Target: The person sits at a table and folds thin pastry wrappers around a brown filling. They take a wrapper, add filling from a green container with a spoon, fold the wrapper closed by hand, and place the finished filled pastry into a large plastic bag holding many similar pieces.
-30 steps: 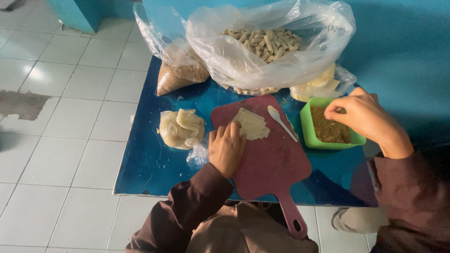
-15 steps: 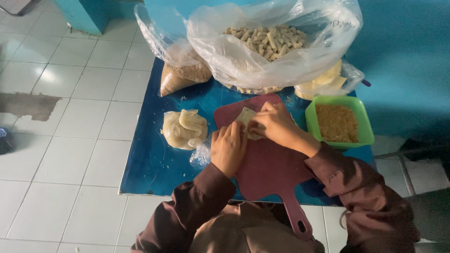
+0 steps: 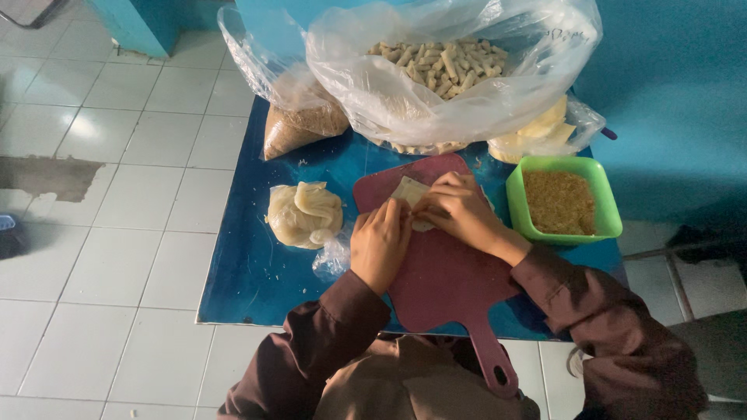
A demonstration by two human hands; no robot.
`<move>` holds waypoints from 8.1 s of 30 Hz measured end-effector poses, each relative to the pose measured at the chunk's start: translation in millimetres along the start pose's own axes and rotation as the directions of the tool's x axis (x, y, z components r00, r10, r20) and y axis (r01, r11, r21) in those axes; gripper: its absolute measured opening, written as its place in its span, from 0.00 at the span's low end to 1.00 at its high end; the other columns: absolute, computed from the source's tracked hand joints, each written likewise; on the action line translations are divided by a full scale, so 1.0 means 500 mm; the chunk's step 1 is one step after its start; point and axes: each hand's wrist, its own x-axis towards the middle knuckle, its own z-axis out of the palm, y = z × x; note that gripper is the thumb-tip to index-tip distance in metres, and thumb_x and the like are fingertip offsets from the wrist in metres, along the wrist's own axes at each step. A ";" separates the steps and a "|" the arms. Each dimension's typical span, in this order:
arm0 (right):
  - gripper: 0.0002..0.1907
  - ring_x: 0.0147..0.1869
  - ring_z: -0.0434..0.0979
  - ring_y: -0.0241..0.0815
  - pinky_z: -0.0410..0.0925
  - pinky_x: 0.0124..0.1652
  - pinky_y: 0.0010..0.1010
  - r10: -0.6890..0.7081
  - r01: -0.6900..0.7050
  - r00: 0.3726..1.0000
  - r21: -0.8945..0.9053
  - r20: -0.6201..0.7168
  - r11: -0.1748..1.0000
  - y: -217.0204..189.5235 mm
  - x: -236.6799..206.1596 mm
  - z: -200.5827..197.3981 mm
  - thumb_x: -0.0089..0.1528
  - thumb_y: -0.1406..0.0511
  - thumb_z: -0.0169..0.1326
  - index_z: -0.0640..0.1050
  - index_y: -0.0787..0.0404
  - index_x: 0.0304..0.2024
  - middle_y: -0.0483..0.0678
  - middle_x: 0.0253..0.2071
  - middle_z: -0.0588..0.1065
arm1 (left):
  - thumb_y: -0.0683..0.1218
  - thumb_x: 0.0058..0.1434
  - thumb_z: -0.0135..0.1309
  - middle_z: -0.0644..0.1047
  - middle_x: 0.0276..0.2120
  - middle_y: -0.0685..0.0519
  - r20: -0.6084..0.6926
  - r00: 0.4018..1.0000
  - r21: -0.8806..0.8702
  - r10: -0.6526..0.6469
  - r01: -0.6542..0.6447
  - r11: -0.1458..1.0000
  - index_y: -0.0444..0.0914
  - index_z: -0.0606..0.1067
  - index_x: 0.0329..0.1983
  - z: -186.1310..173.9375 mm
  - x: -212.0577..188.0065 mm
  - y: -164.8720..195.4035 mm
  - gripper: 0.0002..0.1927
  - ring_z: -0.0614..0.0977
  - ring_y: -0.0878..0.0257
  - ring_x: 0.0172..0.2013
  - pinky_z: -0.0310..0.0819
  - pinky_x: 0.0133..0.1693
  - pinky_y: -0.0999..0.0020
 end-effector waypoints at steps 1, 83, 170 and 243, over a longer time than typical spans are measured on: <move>0.09 0.52 0.75 0.42 0.62 0.53 0.40 0.009 -0.009 1.000 -0.001 -0.003 1.000 0.000 0.000 0.001 0.57 0.59 0.65 0.84 0.53 0.38 0.42 0.38 0.78 | 0.44 0.66 0.55 0.79 0.35 0.52 -0.002 1.000 0.001 0.002 -0.002 1.000 0.39 0.71 0.41 0.000 0.000 0.000 0.05 0.82 0.52 0.35 0.73 0.41 0.59; 0.07 0.49 0.75 0.47 0.68 0.53 0.41 -0.066 0.067 0.996 0.019 -0.059 0.998 -0.031 -0.007 -0.006 0.55 0.70 0.63 0.80 0.58 0.37 0.43 0.38 0.78 | 0.44 0.66 0.56 0.78 0.37 0.54 0.084 0.992 0.081 0.098 -0.105 0.991 0.41 0.73 0.48 0.000 0.002 -0.022 0.09 0.81 0.55 0.41 0.71 0.47 0.57; 0.11 0.52 0.75 0.50 0.70 0.49 0.39 -0.092 0.096 0.995 0.089 -0.049 0.991 0.017 0.001 0.001 0.55 0.71 0.64 0.80 0.63 0.40 0.49 0.42 0.77 | 0.45 0.63 0.57 0.78 0.37 0.56 0.074 0.986 0.055 0.147 -0.151 0.987 0.44 0.76 0.40 -0.002 0.016 -0.037 0.03 0.81 0.55 0.39 0.76 0.40 0.59; 0.08 0.52 0.74 0.48 0.66 0.52 0.41 0.006 -0.005 1.000 0.076 -0.012 0.997 -0.014 0.007 -0.009 0.55 0.66 0.66 0.81 0.58 0.36 0.44 0.38 0.78 | 0.46 0.53 0.62 0.75 0.50 0.57 0.062 0.955 0.107 0.291 -0.296 0.949 0.45 0.77 0.36 -0.043 0.013 -0.023 0.08 0.75 0.56 0.53 0.67 0.54 0.54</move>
